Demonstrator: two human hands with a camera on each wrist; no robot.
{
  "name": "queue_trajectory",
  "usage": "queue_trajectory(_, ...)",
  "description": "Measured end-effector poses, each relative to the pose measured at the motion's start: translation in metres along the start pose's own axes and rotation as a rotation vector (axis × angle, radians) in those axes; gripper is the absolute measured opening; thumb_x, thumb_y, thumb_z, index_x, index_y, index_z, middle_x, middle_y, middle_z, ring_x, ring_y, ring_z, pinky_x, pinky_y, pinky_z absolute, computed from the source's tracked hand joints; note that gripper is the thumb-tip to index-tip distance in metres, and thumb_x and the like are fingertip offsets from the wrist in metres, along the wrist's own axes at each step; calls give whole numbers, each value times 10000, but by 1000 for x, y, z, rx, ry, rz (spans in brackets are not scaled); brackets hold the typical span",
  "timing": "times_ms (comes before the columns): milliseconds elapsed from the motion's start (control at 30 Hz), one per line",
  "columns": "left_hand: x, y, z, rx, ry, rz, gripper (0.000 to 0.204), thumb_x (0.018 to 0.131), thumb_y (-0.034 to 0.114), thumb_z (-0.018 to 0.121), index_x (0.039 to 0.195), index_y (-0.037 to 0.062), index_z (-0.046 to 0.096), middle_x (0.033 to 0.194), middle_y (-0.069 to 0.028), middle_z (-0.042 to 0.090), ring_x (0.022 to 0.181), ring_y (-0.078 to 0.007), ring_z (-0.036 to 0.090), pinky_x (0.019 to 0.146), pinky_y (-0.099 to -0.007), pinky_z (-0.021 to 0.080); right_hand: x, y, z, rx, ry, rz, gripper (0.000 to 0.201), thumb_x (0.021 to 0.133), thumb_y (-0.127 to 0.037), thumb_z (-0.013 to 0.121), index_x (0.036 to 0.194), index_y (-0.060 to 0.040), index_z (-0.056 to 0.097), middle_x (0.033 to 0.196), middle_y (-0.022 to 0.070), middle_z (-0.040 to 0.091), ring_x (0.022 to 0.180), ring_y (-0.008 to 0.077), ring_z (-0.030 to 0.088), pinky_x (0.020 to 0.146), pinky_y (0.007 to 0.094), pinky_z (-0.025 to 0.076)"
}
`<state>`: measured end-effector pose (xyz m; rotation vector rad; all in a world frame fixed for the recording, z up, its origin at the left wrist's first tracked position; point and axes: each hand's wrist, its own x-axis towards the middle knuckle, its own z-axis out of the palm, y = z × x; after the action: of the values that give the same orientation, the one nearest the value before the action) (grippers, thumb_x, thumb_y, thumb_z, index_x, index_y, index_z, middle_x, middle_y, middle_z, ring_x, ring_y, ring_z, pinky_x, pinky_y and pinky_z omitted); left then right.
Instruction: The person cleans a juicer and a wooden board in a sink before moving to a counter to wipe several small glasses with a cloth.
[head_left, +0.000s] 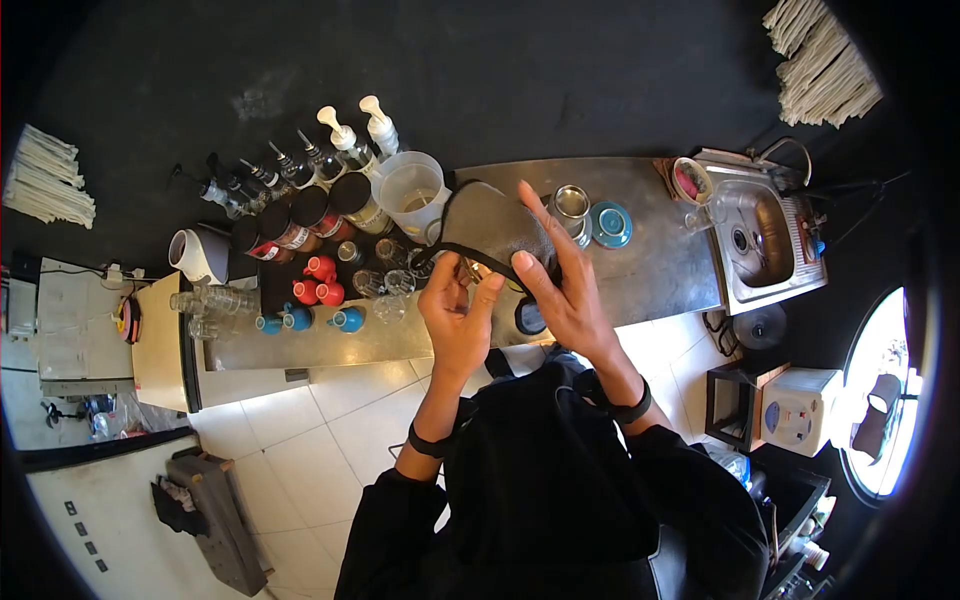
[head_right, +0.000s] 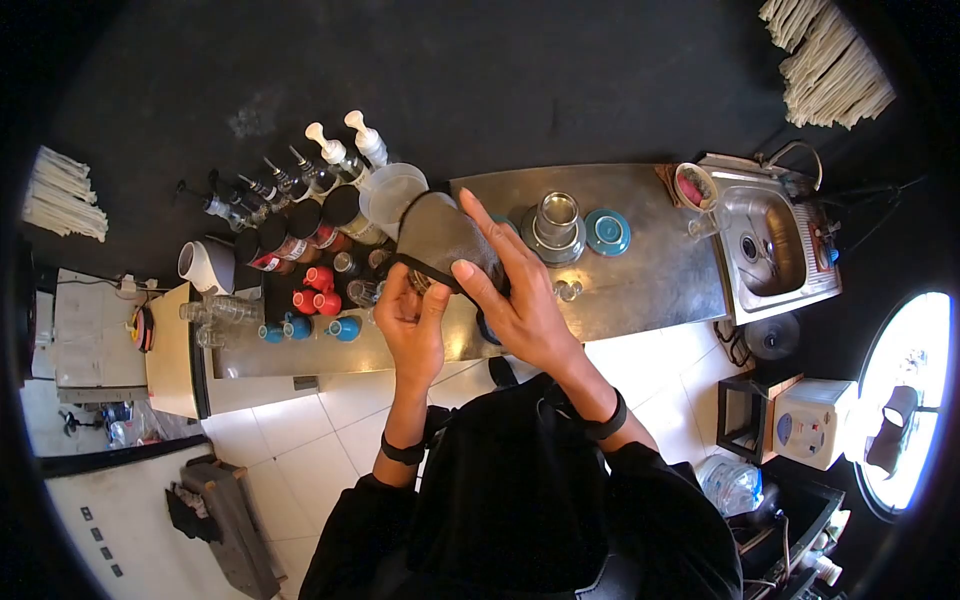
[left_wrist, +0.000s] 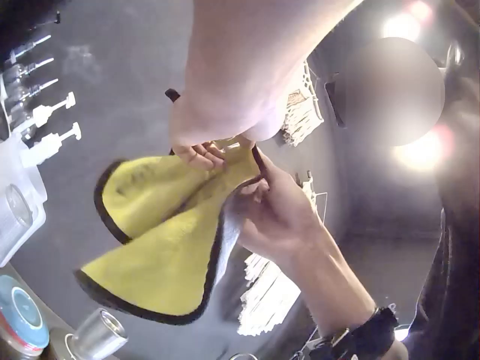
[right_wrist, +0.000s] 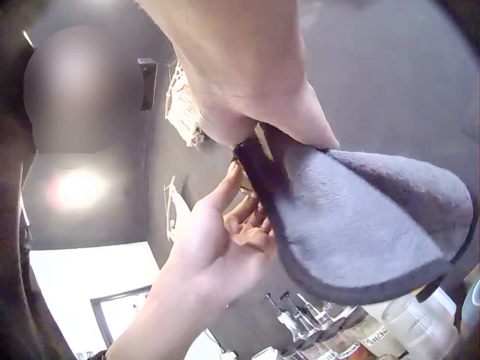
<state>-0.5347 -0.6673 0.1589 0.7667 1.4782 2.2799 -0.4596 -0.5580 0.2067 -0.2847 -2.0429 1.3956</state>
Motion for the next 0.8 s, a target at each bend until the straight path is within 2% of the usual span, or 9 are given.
queue_trajectory(100, -2, 1, 3, -22, 84, 11, 370, 836, 6, 635, 1170, -44, 482, 1010, -71, 590, 913, -115, 558, 811, -235, 452, -5, 7, 9, 9, 78, 80, 403, 862, -192, 622, 1198, 15, 540, 966, 119, 550, 759, 172, 505, 670, 270, 420)
queue_trajectory(200, 0, 5, 2, -81, 91, -20, 411, 840, 17, 634, 1211, -36, 467, 1029, -81, 583, 937, -105, 551, 830, -234, 448, -8, 18, 12, 5, 176, -28, 316, 842, -192, 650, 1047, 45, 608, 923, 110, 538, 700, 153, 465, 601, 277, 392)
queue_trajectory(300, 6, 15, -3, 2, -35, 38, 407, 854, 103, 642, 1208, -22, 483, 1065, -62, 582, 923, -108, 553, 838, -231, 437, -5, 14, -1, 146, 5, 24, 273, 843, -212, 665, 923, 47, 634, 857, 65, 557, 689, 97, 461, 574, 255, 379)
queue_trajectory(367, 9, 26, -8, 53, -60, 4, 431, 825, 124, 676, 1190, -19, 495, 1088, -71, 566, 923, -117, 550, 848, -240, 430, -6, 5, -8, 343, -272, 420, 255, 863, -224, 653, 894, 28, 642, 784, -5, 555, 681, 50, 439, 563, 236, 360)
queue_trajectory(433, 16, 37, -11, 164, -154, 143, 430, 790, 34, 689, 1176, -13, 506, 995, -59, 544, 896, -112, 541, 811, -237, 428, -8, 8, -5, 425, -299, 446, 238, 874, -230, 646, 911, 6, 659, 744, -48, 568, 697, 26, 459, 606, 222, 390)
queue_trajectory(533, 12, 37, -11, 102, -175, 145, 436, 762, 45, 719, 1148, -5, 523, 935, -41, 507, 845, -102, 519, 786, -232, 416, -12, 12, 1, 822, -227, 467, 207, 852, -188, 668, 956, -9, 672, 858, 0, 646, 762, 46, 547, 715, 223, 454)
queue_trajectory(700, 10, 24, -3, 35, -40, 295, 427, 792, 163, 717, 1127, -17, 522, 935, -69, 481, 890, -141, 510, 795, -274, 414, -12, 12, 2, 713, -134, 370, 227, 849, -152, 662, 1003, 12, 644, 888, 7, 647, 796, 47, 548, 722, 228, 460)
queue_trajectory(733, 10, 17, -3, 29, 12, 308, 436, 841, 276, 667, 1121, -20, 513, 997, -104, 498, 935, -167, 529, 799, -288, 425, -13, 13, -2, 720, -41, 390, 249, 861, -157, 642, 1040, 16, 621, 916, 19, 646, 812, 65, 566, 742, 241, 470)
queue_trajectory(800, 13, 13, -7, -79, 67, 283, 479, 857, 350, 626, 1124, -23, 489, 1048, -133, 520, 978, -206, 538, 857, -340, 433, -11, 2, -8, 845, 133, 409, 288, 903, -167, 568, 1117, 26, 561, 991, 62, 641, 897, 128, 608, 820, 284, 485)
